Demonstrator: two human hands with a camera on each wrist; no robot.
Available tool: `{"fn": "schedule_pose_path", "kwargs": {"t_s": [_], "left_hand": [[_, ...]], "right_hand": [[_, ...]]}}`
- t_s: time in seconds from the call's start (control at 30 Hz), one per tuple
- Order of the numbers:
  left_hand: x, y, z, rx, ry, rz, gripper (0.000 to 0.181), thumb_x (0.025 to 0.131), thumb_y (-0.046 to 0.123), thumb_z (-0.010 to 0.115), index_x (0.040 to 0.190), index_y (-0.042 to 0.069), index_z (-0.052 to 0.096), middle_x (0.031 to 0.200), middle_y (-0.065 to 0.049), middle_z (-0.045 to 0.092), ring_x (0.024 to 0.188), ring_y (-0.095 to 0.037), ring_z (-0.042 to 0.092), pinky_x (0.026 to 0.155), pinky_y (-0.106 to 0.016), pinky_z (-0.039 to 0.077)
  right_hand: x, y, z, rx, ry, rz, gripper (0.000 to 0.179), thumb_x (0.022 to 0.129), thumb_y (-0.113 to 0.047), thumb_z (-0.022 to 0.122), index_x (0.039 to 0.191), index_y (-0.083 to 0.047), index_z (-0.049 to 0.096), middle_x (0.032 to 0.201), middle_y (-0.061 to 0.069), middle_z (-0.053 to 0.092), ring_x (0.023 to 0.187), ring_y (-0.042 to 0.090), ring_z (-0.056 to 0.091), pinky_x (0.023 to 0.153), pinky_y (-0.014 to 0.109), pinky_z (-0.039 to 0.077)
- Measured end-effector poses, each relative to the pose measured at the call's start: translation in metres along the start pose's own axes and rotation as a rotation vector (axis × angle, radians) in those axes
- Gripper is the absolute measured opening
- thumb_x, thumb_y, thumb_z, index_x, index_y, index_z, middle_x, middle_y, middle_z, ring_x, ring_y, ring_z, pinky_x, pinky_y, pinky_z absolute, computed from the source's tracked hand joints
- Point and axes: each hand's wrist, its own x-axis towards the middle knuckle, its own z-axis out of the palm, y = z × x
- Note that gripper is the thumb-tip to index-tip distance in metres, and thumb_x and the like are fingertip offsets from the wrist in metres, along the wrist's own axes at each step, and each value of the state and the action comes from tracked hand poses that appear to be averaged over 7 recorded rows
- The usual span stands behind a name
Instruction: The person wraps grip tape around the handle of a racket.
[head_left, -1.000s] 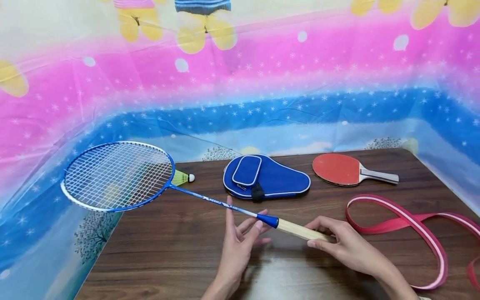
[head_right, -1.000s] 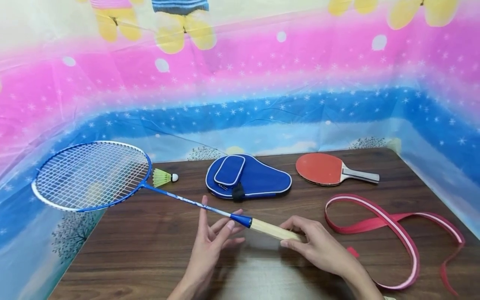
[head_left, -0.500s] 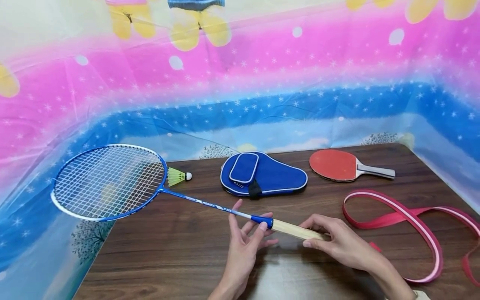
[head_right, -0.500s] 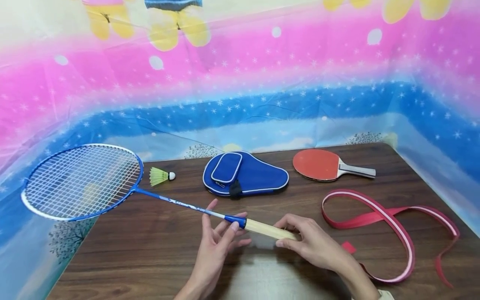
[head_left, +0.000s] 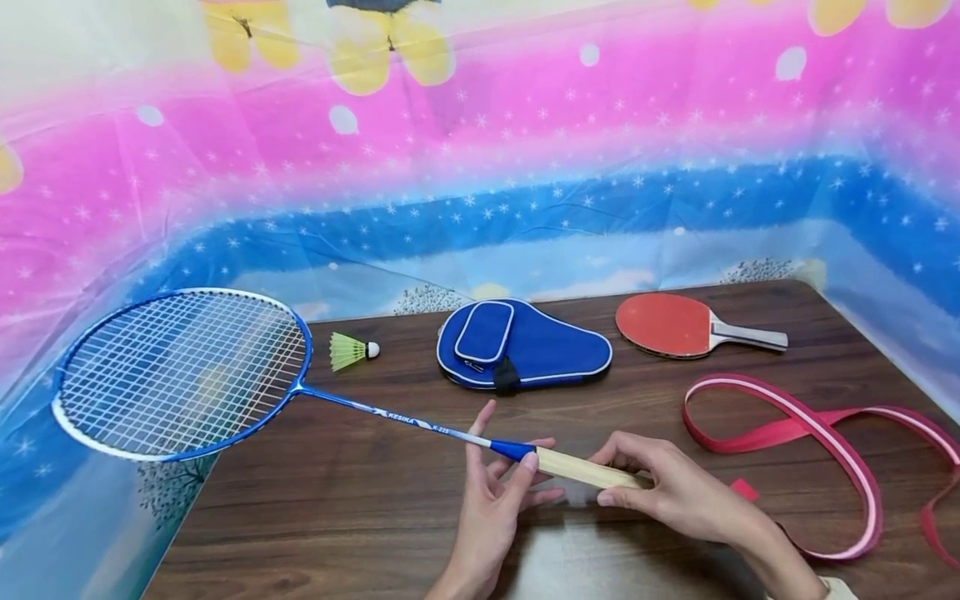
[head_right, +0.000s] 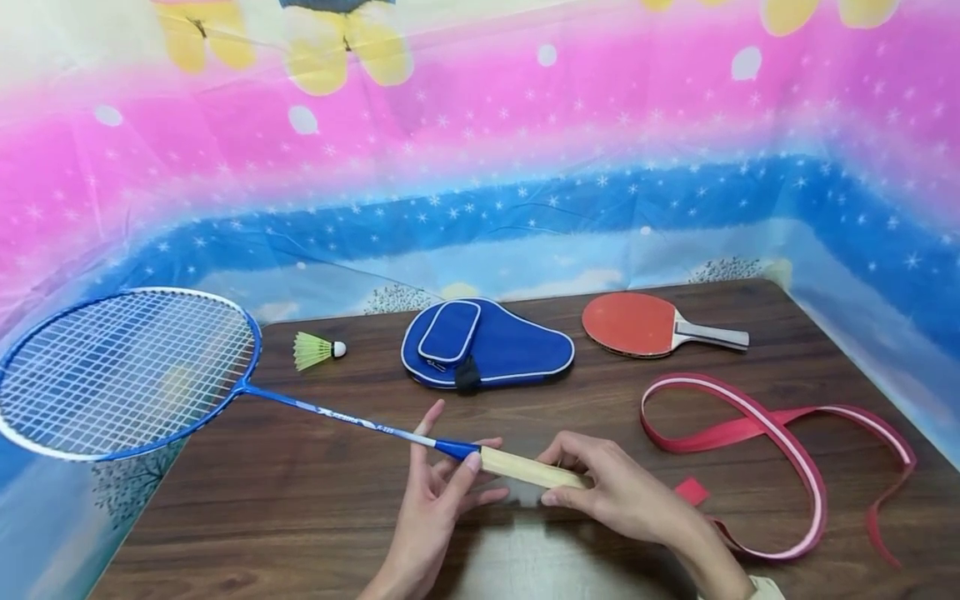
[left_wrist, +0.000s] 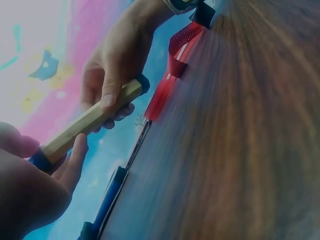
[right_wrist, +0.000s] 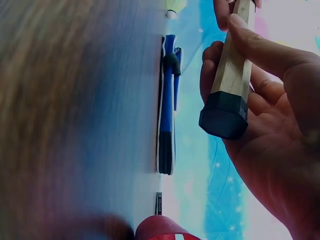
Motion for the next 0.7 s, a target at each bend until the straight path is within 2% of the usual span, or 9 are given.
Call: {"fn": "schedule_pose_path", "kwargs": {"t_s": [0.23, 0.4, 0.5, 0.7], "left_hand": [[0.0007, 0.0009, -0.0004, 0.034, -0.018, 0.071, 0.06, 0.103, 0.017, 0.051, 0.152, 0.036, 0.022, 0.125, -0.019, 0.062, 0.111, -0.038, 0.062, 0.084, -0.051, 0.054], [0.0005, 0.0016, -0.002, 0.048, -0.034, 0.076, 0.062, 0.101, 0.014, 0.054, 0.151, 0.034, 0.024, 0.127, -0.02, 0.061, 0.114, -0.038, 0.06, 0.085, -0.051, 0.054], [-0.0004, -0.0006, -0.001, 0.038, -0.033, 0.089, 0.063, 0.1, 0.011, 0.056, 0.15, 0.03, 0.023, 0.128, -0.023, 0.06, 0.114, -0.038, 0.059, 0.084, -0.05, 0.054], [-0.0007, -0.0068, 0.0012, -0.017, -0.003, 0.124, 0.053, 0.1, 0.005, 0.054, 0.139, 0.015, 0.019, 0.125, -0.026, 0.06, 0.108, -0.042, 0.061, 0.085, -0.052, 0.053]], "right_hand": [[0.0004, 0.0004, 0.0007, -0.008, -0.057, 0.047, 0.029, 0.087, -0.024, 0.076, 0.109, -0.023, 0.058, 0.092, -0.006, 0.067, 0.082, 0.015, 0.063, 0.07, 0.028, 0.051], [0.0023, 0.0005, 0.003, -0.055, -0.095, 0.058, 0.028, 0.088, -0.026, 0.075, 0.108, -0.025, 0.056, 0.092, -0.009, 0.067, 0.082, 0.013, 0.063, 0.071, 0.029, 0.051], [0.003, -0.0002, 0.0032, -0.066, -0.085, 0.069, 0.027, 0.088, -0.024, 0.075, 0.107, -0.026, 0.056, 0.094, -0.007, 0.067, 0.083, 0.013, 0.062, 0.072, 0.029, 0.051], [0.0026, -0.0012, 0.0026, -0.073, -0.058, 0.07, 0.028, 0.088, -0.02, 0.076, 0.107, -0.025, 0.056, 0.097, -0.003, 0.067, 0.085, 0.013, 0.062, 0.072, 0.028, 0.052]]}}
